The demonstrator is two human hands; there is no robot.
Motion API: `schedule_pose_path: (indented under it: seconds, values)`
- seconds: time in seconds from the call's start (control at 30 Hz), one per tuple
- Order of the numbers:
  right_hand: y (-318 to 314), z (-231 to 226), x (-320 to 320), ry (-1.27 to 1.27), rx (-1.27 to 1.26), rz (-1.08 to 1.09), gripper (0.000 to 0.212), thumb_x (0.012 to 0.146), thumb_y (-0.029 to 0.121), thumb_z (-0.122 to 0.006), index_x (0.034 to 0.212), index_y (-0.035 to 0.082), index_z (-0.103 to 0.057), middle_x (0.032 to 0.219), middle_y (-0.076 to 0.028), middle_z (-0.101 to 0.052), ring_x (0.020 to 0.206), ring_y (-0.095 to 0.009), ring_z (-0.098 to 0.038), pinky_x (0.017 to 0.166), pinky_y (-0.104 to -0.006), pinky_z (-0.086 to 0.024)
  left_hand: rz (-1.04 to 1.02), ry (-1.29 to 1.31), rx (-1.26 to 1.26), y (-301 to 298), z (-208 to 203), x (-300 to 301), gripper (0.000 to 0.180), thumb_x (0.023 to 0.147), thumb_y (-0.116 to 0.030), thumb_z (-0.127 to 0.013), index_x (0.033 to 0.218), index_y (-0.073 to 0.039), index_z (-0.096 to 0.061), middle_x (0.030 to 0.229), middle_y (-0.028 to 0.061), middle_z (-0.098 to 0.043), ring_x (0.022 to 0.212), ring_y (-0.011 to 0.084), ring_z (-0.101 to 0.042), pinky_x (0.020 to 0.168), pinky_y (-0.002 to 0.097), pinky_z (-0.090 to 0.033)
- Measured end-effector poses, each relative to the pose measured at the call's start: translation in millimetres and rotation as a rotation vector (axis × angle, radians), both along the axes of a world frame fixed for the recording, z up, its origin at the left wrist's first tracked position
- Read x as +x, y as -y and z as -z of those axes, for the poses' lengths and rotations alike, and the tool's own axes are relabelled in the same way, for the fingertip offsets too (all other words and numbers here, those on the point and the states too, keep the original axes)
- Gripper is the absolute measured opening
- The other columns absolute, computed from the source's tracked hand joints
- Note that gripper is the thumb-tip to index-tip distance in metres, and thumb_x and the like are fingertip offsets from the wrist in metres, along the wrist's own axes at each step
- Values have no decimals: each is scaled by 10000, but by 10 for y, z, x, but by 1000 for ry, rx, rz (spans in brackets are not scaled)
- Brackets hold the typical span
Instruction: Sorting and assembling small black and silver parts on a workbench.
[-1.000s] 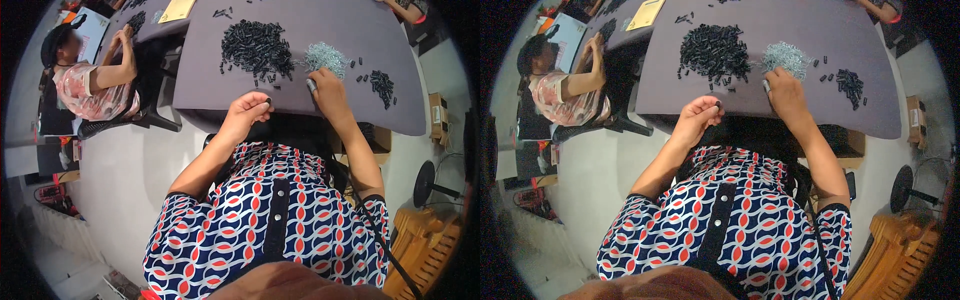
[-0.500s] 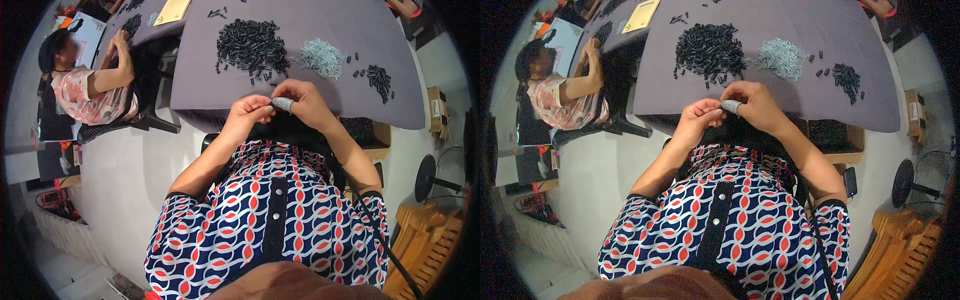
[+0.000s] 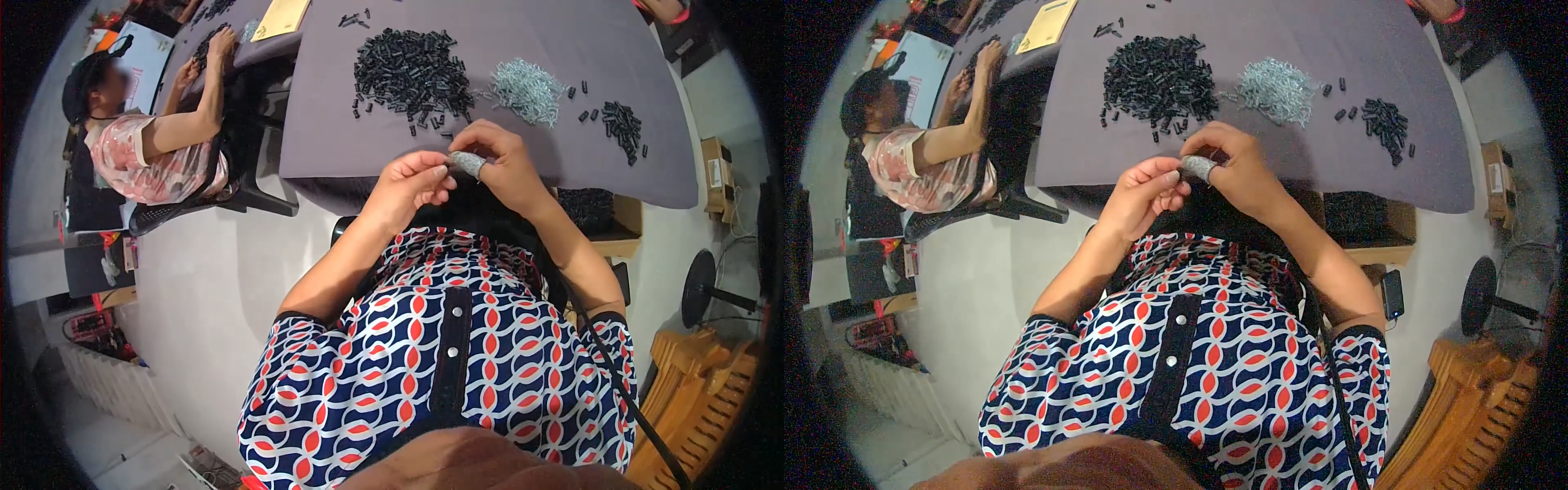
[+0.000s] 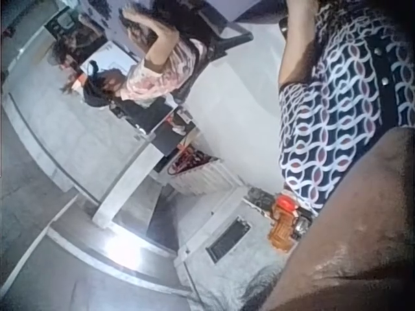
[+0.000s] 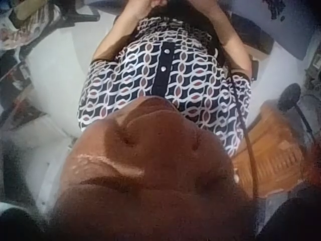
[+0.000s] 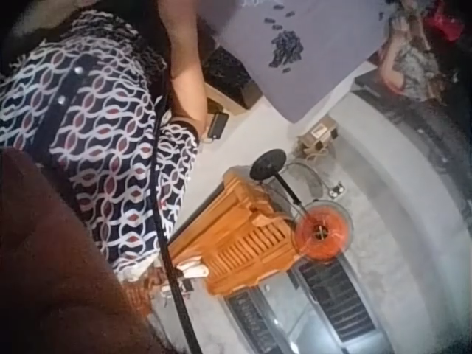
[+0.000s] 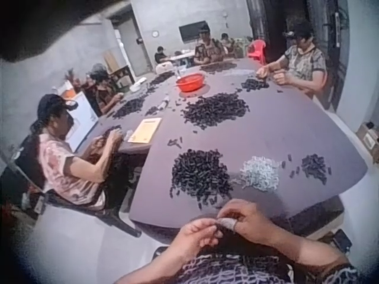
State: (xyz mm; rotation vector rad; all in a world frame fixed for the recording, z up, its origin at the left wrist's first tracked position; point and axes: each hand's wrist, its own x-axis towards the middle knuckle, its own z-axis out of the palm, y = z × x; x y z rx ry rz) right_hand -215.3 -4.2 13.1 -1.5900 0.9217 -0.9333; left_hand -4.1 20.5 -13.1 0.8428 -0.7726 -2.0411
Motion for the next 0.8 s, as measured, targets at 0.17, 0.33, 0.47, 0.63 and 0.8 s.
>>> schedule_pose_path:
  seconds: [0.17,0.33,0.47,0.63,0.8]
  values:
    - [-67,-103,-9,49,-201,112,163,786,-24,-662,938,33,-671,1027,-37,-604,890,-118,-589,740,-239,-461,-156,-68,113,16,-82,-67,168,1001,-151,-549,1116,-37,-592,1008,84,-675,838,159,-663,716,283,-551]
    - [-122,-100,38,14,-316,116,150,779,0,-691,922,40,-668,1015,-54,-612,899,-173,-611,773,-281,-486,-183,-322,238,-10,-115,-123,202,983,-180,-595,1159,-81,-589,860,-4,-569,736,101,-534,613,229,-445]
    - [-139,-59,81,-1,-388,120,158,759,20,-713,906,54,-667,1006,-81,-620,947,-254,-630,823,-334,-504,-237,-285,280,-38,-214,-176,187,983,-189,-598,1141,-88,-586,877,7,-579,749,103,-550,639,233,-463]
    - [-145,-13,102,-7,-434,115,179,741,6,-704,908,50,-658,1006,-91,-620,949,-274,-627,828,-342,-508,-225,-284,257,-49,-104,-154,166,981,-184,-605,1112,-85,-582,892,15,-594,759,111,-578,682,236,-487]
    - [-138,13,114,-16,-399,138,181,735,-11,-683,905,37,-644,997,-104,-616,924,-278,-633,795,-341,-518,-175,-294,245,-58,-27,-158,148,982,-193,-610,1078,-84,-580,888,7,-603,772,108,-591,685,229,-491]
